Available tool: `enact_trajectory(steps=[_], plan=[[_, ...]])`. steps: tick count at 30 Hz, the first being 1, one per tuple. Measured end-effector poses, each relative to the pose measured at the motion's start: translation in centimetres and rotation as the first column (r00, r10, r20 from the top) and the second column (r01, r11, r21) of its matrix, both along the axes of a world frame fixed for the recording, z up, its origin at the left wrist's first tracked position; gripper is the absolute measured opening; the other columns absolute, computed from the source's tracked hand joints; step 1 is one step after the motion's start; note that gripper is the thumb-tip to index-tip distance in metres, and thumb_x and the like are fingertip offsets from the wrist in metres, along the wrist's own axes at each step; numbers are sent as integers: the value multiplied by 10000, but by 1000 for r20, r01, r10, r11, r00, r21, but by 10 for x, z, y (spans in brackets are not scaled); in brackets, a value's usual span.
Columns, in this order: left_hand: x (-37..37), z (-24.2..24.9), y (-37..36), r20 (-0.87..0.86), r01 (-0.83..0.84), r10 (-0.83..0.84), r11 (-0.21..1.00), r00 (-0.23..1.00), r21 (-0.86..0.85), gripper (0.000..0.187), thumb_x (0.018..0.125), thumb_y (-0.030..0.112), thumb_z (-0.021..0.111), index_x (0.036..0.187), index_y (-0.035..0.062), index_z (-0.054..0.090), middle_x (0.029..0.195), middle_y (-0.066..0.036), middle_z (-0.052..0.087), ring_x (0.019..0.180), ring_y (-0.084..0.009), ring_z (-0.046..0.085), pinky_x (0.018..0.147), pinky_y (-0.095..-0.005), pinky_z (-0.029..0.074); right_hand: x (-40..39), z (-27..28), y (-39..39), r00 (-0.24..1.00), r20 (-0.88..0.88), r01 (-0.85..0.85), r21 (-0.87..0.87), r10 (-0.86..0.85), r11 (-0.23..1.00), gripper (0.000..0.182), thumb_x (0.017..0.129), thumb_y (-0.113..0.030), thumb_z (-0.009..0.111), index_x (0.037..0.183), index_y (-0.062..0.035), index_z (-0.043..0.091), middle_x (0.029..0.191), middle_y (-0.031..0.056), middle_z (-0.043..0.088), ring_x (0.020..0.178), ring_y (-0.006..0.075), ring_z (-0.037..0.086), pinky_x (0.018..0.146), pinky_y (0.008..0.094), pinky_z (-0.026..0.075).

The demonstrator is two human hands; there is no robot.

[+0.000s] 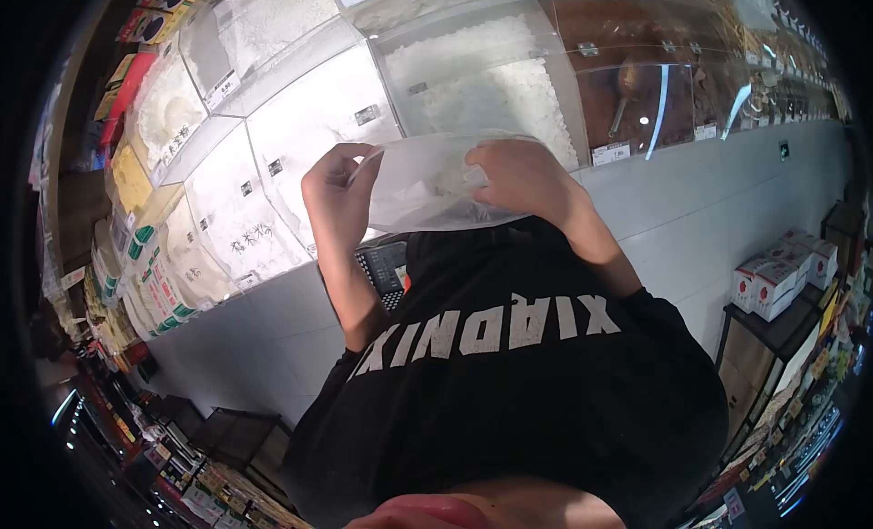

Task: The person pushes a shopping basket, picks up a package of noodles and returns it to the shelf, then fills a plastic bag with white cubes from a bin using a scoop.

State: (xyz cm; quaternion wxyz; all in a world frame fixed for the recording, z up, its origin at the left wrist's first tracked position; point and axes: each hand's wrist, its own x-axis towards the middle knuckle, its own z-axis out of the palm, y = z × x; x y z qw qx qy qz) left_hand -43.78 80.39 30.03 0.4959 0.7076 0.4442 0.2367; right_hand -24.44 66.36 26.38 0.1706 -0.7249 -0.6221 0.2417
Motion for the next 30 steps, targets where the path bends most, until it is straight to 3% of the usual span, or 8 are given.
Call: enact_trajectory(steps=[8, 11, 12, 16, 22, 27, 28, 30], plan=[[-11, -11, 13, 124, -31, 39, 997, 991, -68, 122, 876, 100, 753, 875, -16, 713, 549, 64, 395, 516, -16, 322, 464, -221, 232, 51, 94, -10, 937, -335, -52, 148, 99, 988, 367, 681, -157, 788, 1015, -12, 741, 847, 140, 695, 667, 270, 658, 603, 352, 515], [-13, -16, 14, 218, 25, -5, 995, 976, -92, 119, 865, 100, 764, 856, -13, 726, 552, 68, 397, 520, -14, 314, 469, -221, 222, 112, 123, -47, 945, -244, -35, 591, 219, 806, 416, 655, -154, 812, 988, 77, 717, 758, 128, 678, 562, 163, 594, 504, 280, 453], [-15, -21, 14, 235, 60, -41, 995, 971, -76, 119, 860, 100, 769, 849, -13, 731, 552, 68, 402, 521, -14, 315, 470, -221, 222, 118, 128, -62, 929, -359, 150, 595, 94, 790, 388, 687, -139, 802, 990, 85, 712, 758, 120, 678, 561, 143, 584, 499, 258, 440], [-19, -15, 19, 207, 184, -171, 982, 963, -44, 114, 833, 92, 788, 810, -13, 749, 552, 45, 485, 524, -23, 353, 477, -218, 246, 124, 122, -76, 831, -445, 534, 469, -334, 703, 292, 808, -125, 755, 1014, 76, 705, 758, 93, 680, 571, 96, 569, 496, 221, 427], [-12, -6, 26, 153, 212, -206, 977, 966, -23, 72, 818, 44, 783, 813, -19, 751, 576, 2, 558, 526, -36, 397, 471, -228, 269, 119, 14, -34, 700, -411, 644, 10, -584, 765, 249, 865, -187, 734, 912, 56, 709, 750, 69, 706, 568, 82, 596, 537, 256, 484], [-1, -2, 25, 82, 314, -311, 949, 947, -29, 46, 814, 25, 779, 829, -13, 757, 574, -1, 557, 513, -43, 393, 463, -233, 264, 103, -39, -20, 783, -177, 595, -67, -597, 801, 327, 827, -261, 734, 971, 30, 699, 743, 191, 675, 685, 285, 688, 649, 357, 515], [2, 1, 23, 67, 320, -317, 947, 946, -32, 39, 809, 17, 778, 829, -10, 758, 566, 2, 545, 505, -43, 380, 459, -235, 257, 105, -46, -21, 794, -115, 594, -61, -597, 802, 356, 814, -292, 723, 993, 15, 698, 790, 232, 668, 787, 385, 679, 713, 414, 514], [6, 1, 21, 66, 337, -334, 941, 940, -38, 45, 808, 15, 777, 839, -11, 756, 560, 3, 538, 502, -42, 373, 457, -236, 254, 110, -53, -26, 809, -44, 584, -48, -586, 810, 369, 814, -291, 721, 993, 30, 698, 818, 248, 672, 809, 403, 676, 731, 436, 514]])
